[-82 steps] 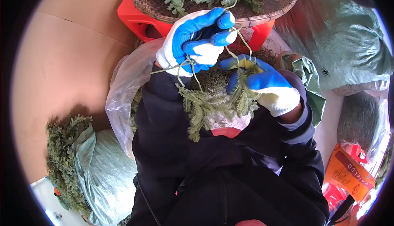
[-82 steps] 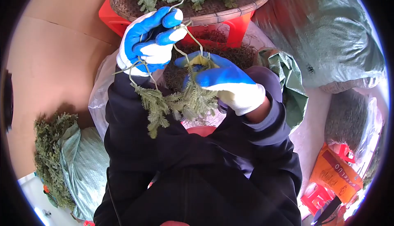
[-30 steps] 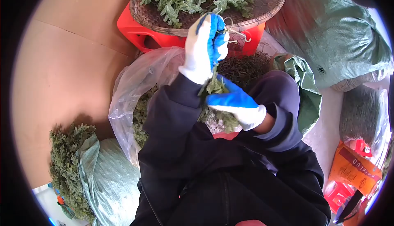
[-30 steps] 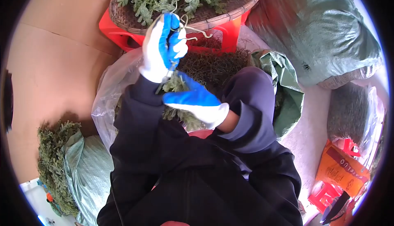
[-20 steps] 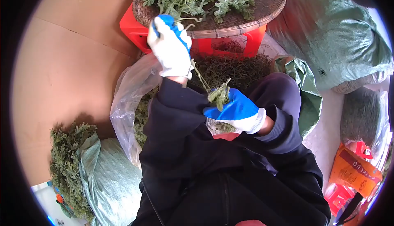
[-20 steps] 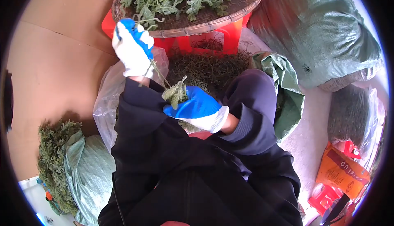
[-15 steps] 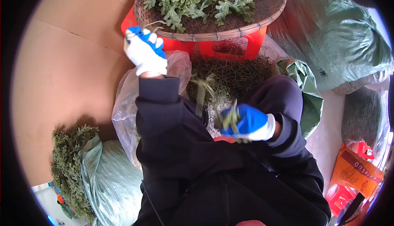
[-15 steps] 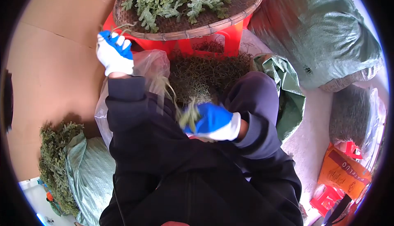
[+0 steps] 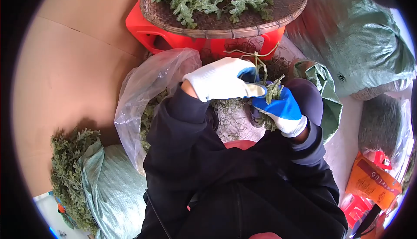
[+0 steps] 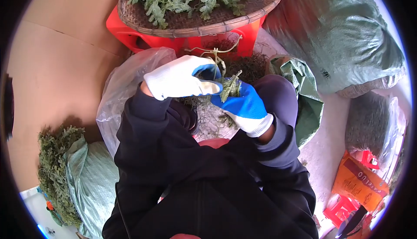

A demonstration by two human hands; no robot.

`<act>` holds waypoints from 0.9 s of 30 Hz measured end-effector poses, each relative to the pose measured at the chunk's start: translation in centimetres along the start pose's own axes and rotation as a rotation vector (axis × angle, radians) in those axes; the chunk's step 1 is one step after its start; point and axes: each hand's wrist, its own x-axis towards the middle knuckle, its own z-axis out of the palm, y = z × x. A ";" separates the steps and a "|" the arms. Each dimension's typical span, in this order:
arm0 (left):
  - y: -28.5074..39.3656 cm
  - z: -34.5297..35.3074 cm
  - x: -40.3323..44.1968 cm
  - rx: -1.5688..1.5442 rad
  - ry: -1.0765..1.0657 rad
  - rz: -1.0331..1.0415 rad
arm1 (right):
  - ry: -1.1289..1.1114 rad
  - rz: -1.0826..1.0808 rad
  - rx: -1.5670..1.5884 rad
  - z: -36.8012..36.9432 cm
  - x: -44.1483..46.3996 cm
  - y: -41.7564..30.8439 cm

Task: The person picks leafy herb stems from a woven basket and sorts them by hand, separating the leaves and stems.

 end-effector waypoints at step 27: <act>-2.3 1.2 2.5 -1.180 0.976 0.064 | -0.411 -0.448 -0.345 0.5 -0.8 3.2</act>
